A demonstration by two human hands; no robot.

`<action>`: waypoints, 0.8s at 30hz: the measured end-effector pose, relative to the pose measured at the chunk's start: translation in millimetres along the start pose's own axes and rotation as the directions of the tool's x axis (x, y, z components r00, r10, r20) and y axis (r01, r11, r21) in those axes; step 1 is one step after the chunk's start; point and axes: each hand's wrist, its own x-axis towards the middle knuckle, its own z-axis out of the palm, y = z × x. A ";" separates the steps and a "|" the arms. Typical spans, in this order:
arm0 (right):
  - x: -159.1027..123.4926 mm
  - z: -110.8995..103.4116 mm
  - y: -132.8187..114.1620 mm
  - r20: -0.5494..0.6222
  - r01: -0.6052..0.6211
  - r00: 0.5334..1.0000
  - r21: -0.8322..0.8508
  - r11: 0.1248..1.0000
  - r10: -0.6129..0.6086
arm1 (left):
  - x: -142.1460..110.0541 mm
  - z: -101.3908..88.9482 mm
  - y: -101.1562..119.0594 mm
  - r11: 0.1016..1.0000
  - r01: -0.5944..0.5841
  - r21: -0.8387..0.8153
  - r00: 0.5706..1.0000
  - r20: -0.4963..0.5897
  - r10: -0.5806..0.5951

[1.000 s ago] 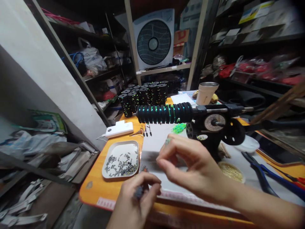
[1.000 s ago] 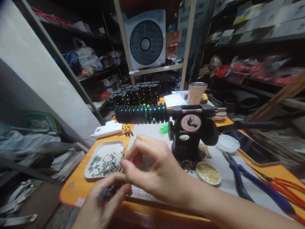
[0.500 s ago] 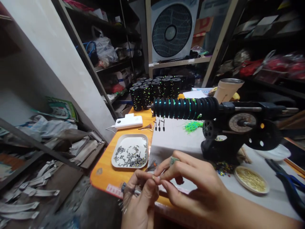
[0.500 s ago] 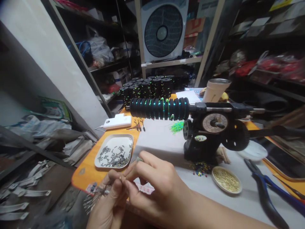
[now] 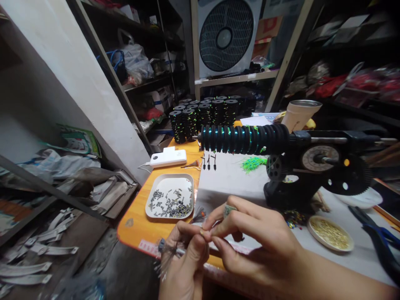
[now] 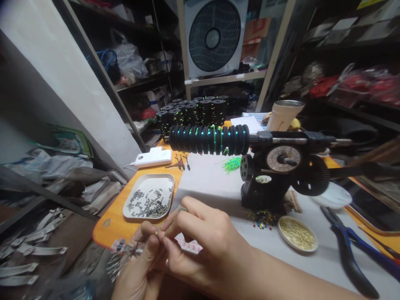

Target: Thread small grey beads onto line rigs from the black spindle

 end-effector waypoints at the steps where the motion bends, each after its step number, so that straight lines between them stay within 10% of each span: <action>1: -0.2 0.1 -0.3 -0.002 0.002 1.000 -0.001 1.000 -0.002 | -0.1 0.2 0.0 1.000 -0.005 0.005 1.000 0.001 0.005; 12: 10.8 -17.0 -4.0 0.238 -0.189 0.956 0.062 0.980 0.169 | -1.9 1.8 0.2 0.972 -0.116 0.203 0.992 -0.028 0.124; 17: 15.9 -23.2 -8.5 0.273 -0.319 0.915 0.037 0.947 0.297 | 5.7 5.3 -0.7 0.872 -0.387 0.299 0.919 0.050 0.391; 20: 16.4 -23.5 -8.7 0.259 -0.251 0.934 -0.022 0.968 0.248 | 6.3 13.5 1.6 0.833 -0.528 0.165 0.848 0.154 0.507; 24: 16.6 -22.6 -3.6 0.263 0.056 0.965 -0.195 0.979 -0.003 | 2.2 11.0 7.2 0.904 -0.426 0.046 0.874 0.280 0.397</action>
